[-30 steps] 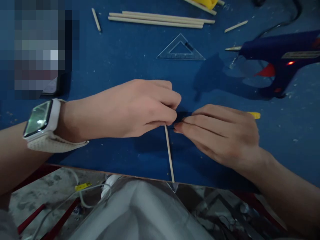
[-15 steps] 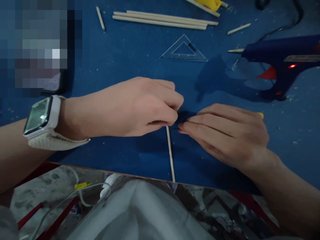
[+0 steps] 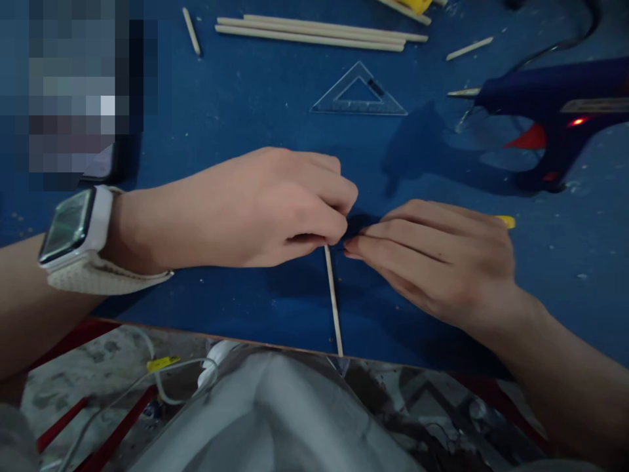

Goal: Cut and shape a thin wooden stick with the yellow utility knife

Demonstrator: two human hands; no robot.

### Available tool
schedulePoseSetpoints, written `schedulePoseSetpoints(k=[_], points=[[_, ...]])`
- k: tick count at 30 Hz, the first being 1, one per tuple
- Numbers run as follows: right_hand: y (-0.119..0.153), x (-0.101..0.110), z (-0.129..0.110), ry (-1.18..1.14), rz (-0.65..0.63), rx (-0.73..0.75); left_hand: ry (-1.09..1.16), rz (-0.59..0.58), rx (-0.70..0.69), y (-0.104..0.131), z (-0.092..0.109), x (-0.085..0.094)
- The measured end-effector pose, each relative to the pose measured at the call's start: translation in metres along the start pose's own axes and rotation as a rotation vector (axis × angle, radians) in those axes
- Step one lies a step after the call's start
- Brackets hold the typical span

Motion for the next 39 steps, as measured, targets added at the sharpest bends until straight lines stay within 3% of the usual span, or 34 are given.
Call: schedulePoseSetpoints(k=[17, 26, 39], points=[[-0.001, 0.001, -0.001, 0.018, -0.013, 0.036, 0.000, 0.035, -0.021, 0.002, 0.002, 0.002], [-0.004, 0.004, -0.003, 0.035, -0.027, 0.060, -0.022, -0.003, -0.023, 0.003, 0.004, 0.005], [-0.012, 0.004, -0.017, 0.126, -0.008, 0.012, -0.026, -0.037, 0.067, -0.004, 0.002, 0.000]])
Point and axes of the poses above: each hand's wrist, its own y-axis away from the middle knuckle, its own x-axis out of the back of the hand, z = x × y, the point moved 6 cm from there along -y, towards the middle knuckle, and after that the axes turned 11 degrees about -z, right-handed, at the moved point
